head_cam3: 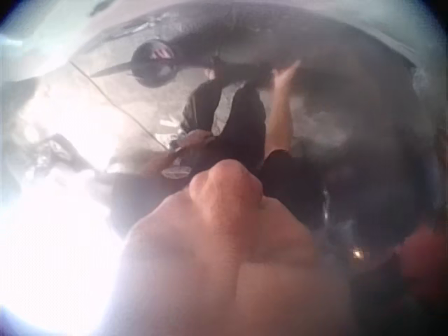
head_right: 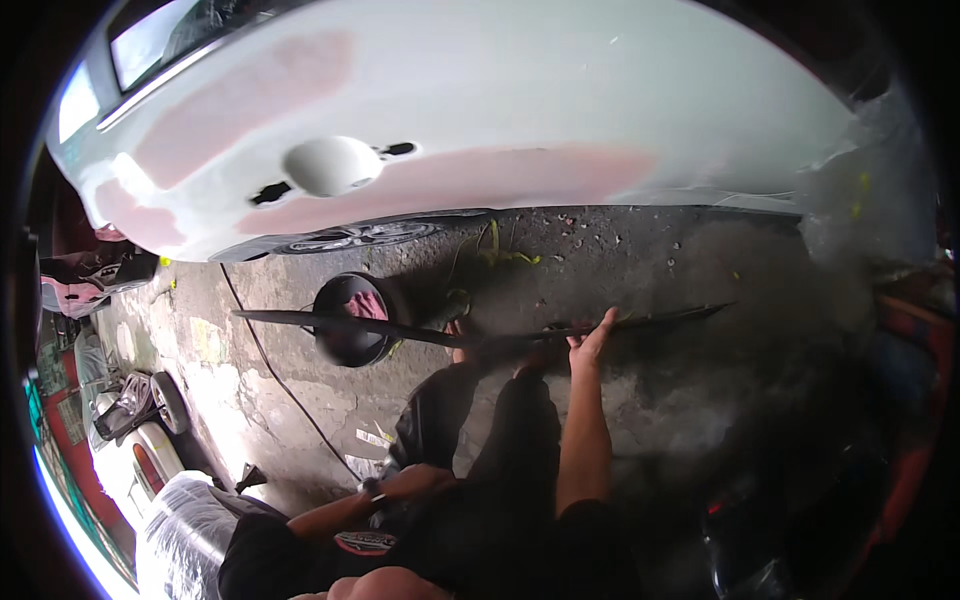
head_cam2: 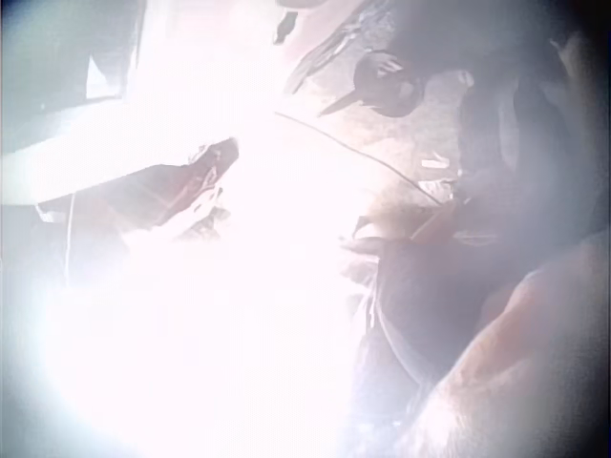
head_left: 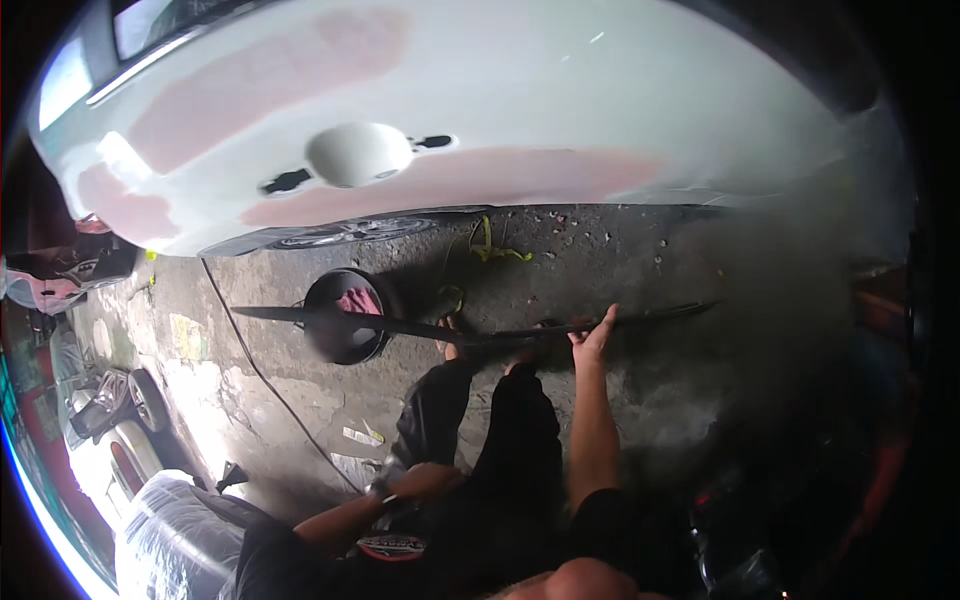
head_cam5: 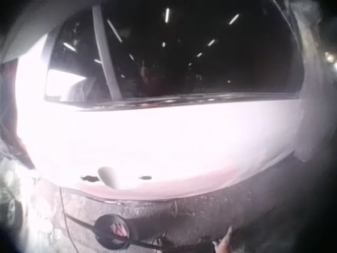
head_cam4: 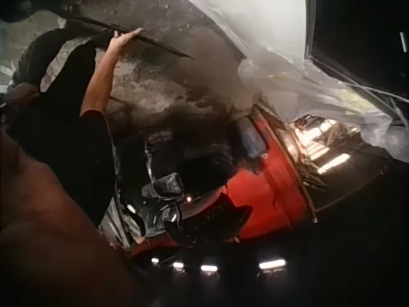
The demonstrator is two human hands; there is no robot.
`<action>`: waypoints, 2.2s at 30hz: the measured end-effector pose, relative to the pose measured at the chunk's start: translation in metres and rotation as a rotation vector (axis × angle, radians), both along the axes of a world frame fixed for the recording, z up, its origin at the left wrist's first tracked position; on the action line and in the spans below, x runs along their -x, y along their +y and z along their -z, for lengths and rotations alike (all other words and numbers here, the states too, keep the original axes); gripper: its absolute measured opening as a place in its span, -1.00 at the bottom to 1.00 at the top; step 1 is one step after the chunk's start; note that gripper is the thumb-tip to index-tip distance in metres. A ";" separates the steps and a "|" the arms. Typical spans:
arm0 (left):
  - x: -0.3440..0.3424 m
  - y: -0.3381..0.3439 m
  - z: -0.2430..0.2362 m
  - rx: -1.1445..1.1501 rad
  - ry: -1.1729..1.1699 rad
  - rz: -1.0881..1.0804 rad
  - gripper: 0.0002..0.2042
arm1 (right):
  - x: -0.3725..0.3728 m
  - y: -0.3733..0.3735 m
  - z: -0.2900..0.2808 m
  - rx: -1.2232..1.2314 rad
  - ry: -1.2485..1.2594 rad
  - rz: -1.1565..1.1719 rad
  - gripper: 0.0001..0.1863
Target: The person uses a tape measure to measure the wheel arch of a car, then aligns and fits a black plastic trim piece to the lower body of the vehicle.
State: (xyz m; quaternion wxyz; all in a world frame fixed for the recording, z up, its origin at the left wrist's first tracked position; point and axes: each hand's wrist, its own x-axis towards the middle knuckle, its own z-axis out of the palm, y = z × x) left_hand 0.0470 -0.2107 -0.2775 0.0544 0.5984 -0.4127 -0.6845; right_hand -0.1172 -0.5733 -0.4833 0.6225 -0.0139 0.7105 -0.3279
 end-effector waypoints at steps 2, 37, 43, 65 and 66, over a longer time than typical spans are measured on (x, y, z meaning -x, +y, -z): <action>-0.025 -0.026 0.013 -0.029 0.165 -0.057 -0.66 | -0.009 -0.028 0.022 0.031 0.054 -0.001 -0.02; -0.139 -0.339 0.304 1.482 0.026 -1.541 -0.65 | -0.037 -0.234 0.244 0.714 -0.679 -0.231 0.25; -0.129 -0.335 0.311 1.441 0.055 -1.533 -0.64 | -0.022 -0.231 0.256 0.693 -0.751 -0.230 0.16; -0.175 -0.355 0.280 1.746 -0.170 -1.638 -0.68 | -0.053 -0.243 0.263 0.515 -0.546 -0.343 0.39; -0.175 -0.354 0.279 1.738 -0.202 -1.632 -0.69 | -0.052 -0.242 0.264 0.515 -0.553 -0.353 0.38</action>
